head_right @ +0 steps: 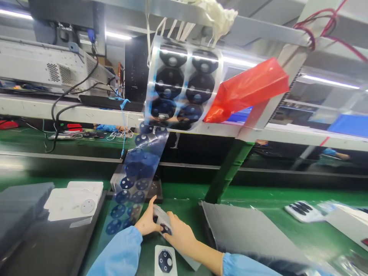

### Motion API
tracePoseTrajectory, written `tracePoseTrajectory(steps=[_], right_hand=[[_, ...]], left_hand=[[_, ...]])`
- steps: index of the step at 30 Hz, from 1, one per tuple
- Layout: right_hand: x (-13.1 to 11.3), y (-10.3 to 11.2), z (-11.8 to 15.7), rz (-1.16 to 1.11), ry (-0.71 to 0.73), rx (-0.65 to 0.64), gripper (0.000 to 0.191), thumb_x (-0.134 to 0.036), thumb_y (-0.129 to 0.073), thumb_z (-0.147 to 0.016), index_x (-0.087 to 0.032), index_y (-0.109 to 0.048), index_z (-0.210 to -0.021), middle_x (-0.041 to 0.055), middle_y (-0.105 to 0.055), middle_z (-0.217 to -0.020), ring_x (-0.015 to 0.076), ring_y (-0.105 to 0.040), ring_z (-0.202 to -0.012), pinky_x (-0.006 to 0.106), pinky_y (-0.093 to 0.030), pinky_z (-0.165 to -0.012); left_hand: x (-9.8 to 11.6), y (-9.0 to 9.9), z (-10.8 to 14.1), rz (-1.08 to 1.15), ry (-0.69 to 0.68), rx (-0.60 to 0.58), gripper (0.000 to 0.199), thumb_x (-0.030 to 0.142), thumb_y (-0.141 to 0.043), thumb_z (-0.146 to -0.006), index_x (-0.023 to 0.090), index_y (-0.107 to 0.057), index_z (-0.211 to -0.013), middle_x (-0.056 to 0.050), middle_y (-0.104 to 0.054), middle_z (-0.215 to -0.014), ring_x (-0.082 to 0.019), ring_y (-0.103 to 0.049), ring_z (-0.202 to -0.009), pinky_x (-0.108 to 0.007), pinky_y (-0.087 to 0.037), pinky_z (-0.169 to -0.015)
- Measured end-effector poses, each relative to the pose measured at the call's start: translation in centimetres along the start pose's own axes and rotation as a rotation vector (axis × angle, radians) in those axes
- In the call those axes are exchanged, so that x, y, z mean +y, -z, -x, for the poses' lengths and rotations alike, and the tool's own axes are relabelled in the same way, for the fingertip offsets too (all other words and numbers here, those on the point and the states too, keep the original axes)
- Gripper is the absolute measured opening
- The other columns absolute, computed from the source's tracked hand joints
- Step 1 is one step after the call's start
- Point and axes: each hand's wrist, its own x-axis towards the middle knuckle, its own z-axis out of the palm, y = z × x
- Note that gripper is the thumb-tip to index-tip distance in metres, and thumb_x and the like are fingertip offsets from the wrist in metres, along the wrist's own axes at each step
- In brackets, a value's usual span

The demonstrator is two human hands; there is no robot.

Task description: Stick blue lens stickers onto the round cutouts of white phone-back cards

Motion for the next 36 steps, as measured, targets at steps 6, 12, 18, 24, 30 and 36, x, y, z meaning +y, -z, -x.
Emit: tracePoseTrajectory(steps=[6, 12, 18, 24, 30, 36], right_hand=[[4.2, -2.5, 3.1, -0.316, -0.102, 0.164, 0.051, -0.014, -0.053, -0.069, -0.029, -0.052, -0.118, 0.0026, -0.065, -0.112, 0.0245, -0.062, -0.108, 0.034, -0.047, -0.090], [5.8, -4.6, 3.6, -0.783, -0.235, 0.354, 0.036, -0.030, -0.049, -0.070, -0.021, -0.052, -0.105, 0.0106, -0.063, -0.112, 0.0273, -0.063, -0.105, 0.038, -0.050, -0.092], [5.1, -4.3, 3.6, -0.916, -0.221, 0.370, 0.043, -0.027, -0.051, -0.063, -0.021, -0.047, -0.105, 0.0108, -0.062, -0.112, 0.0285, -0.064, -0.103, 0.041, -0.052, -0.089], [5.3, -5.5, 3.9, -0.792, -0.201, 0.348, 0.061, -0.025, -0.050, -0.063, -0.019, -0.039, -0.123, 0.0137, -0.055, -0.126, 0.0281, -0.056, -0.118, 0.041, -0.045, -0.100], [2.6, -4.0, 6.1, -0.170, -0.070, 0.452, 0.080, -0.025, -0.058, -0.072, -0.019, -0.024, -0.144, 0.0142, -0.029, -0.152, 0.0358, -0.018, -0.144, 0.058, -0.014, -0.115], [-0.5, -3.3, 7.4, 0.119, 0.076, -0.155, 0.088, -0.039, -0.080, -0.062, -0.011, -0.047, -0.138, 0.0243, -0.051, -0.133, 0.0459, -0.047, -0.120, 0.058, -0.035, -0.103]], left_hand=[[0.8, -0.8, 0.1, -0.015, 0.099, 0.017, 0.108, 0.006, -0.073, -0.050, 0.013, -0.022, -0.145, -0.010, -0.053, -0.113, -0.026, -0.055, -0.097, -0.039, -0.044, -0.092], [0.7, -2.0, 0.1, 0.001, 0.136, -0.025, 0.097, 0.005, -0.071, -0.053, 0.020, -0.031, -0.139, -0.003, -0.055, -0.106, -0.020, -0.057, -0.091, -0.033, -0.046, -0.088], [1.0, -2.0, 0.3, -0.005, 0.098, -0.063, 0.095, 0.001, -0.071, -0.050, 0.021, -0.034, -0.135, -0.005, -0.050, -0.113, -0.021, -0.055, -0.098, -0.031, -0.043, -0.088], [1.1, -1.7, 0.5, -0.038, 0.095, -0.098, 0.083, 0.002, -0.070, -0.049, 0.021, -0.038, -0.123, -0.001, -0.048, -0.101, -0.018, -0.052, -0.085, -0.029, -0.043, -0.075], [1.5, -1.5, 0.5, -0.052, 0.077, -0.136, 0.074, 0.005, -0.076, -0.050, 0.022, -0.042, -0.114, 0.004, -0.050, -0.087, -0.016, -0.051, -0.081, -0.027, -0.040, -0.073], [1.7, -1.6, 0.7, -0.069, 0.077, -0.177, 0.082, -0.002, -0.067, -0.049, 0.022, -0.038, -0.122, 0.007, -0.048, -0.083, -0.013, -0.048, -0.071, -0.025, -0.039, -0.066]])
